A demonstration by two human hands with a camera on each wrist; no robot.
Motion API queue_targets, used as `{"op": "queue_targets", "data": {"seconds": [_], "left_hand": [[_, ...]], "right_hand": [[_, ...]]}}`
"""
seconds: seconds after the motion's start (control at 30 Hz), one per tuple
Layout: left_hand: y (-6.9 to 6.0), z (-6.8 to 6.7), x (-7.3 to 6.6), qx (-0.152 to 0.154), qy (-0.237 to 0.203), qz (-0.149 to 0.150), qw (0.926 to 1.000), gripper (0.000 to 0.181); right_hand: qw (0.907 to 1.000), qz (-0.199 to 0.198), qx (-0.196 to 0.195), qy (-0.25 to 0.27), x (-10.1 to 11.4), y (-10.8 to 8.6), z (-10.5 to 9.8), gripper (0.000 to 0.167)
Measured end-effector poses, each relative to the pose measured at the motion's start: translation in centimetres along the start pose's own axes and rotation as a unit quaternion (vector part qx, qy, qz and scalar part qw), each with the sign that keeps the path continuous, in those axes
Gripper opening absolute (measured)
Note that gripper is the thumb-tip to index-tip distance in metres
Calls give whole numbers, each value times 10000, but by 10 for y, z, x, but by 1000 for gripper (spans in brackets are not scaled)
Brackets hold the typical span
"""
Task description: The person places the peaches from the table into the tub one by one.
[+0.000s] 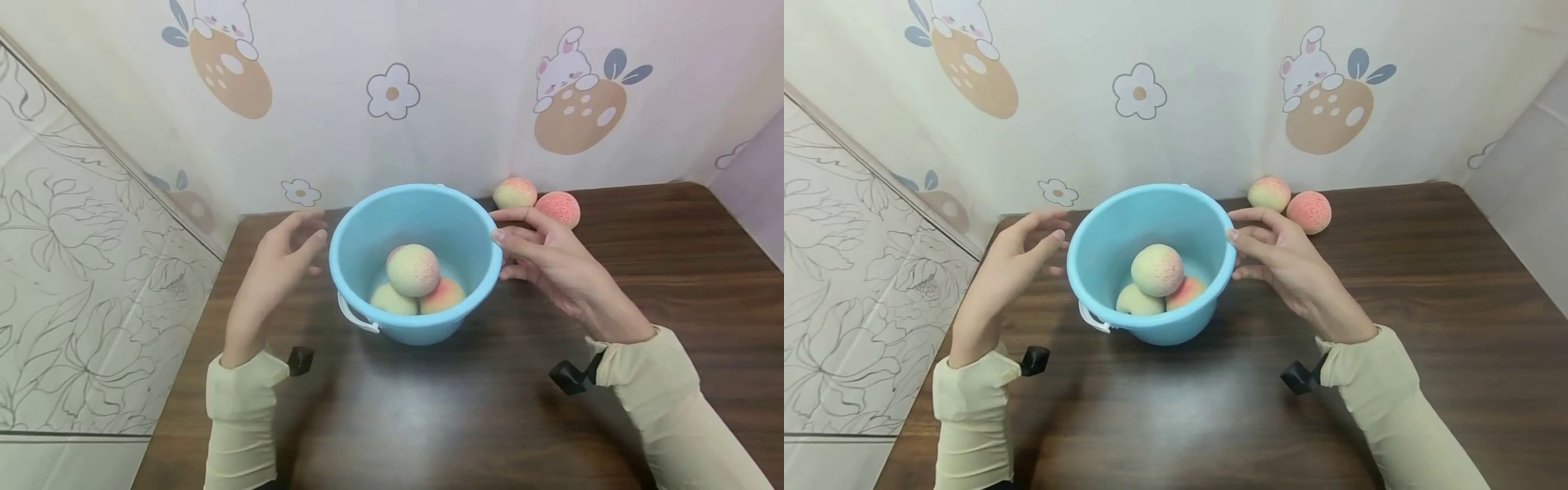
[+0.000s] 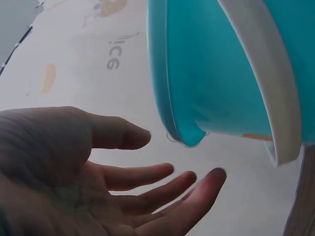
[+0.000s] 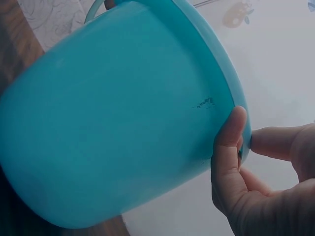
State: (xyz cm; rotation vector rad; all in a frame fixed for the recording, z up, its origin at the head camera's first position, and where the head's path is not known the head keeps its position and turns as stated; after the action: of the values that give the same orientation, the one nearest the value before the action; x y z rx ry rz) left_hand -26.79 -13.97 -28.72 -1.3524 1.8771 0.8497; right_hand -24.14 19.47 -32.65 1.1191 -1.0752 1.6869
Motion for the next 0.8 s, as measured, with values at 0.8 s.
{"op": "queue_targets", "data": {"seconds": [0.8], "left_hand": [[5, 12, 22, 1556, -2312, 44, 9604, 50]], "right_hand": [[9798, 538, -466, -1868, 8, 13, 3, 50]]}}
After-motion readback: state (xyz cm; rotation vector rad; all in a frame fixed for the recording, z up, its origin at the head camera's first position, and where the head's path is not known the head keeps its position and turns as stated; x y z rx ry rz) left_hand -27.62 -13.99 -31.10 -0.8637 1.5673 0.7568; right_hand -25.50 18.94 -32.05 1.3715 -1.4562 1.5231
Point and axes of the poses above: each hand's wrist, its own y-axis towards the middle knuckle, its own z-axis out of the palm, x = y × z, the point moved 10 cm from there along y, towards the middle knuckle, and after that the axes turned 8 degrees about z, right-handed, at the moved point
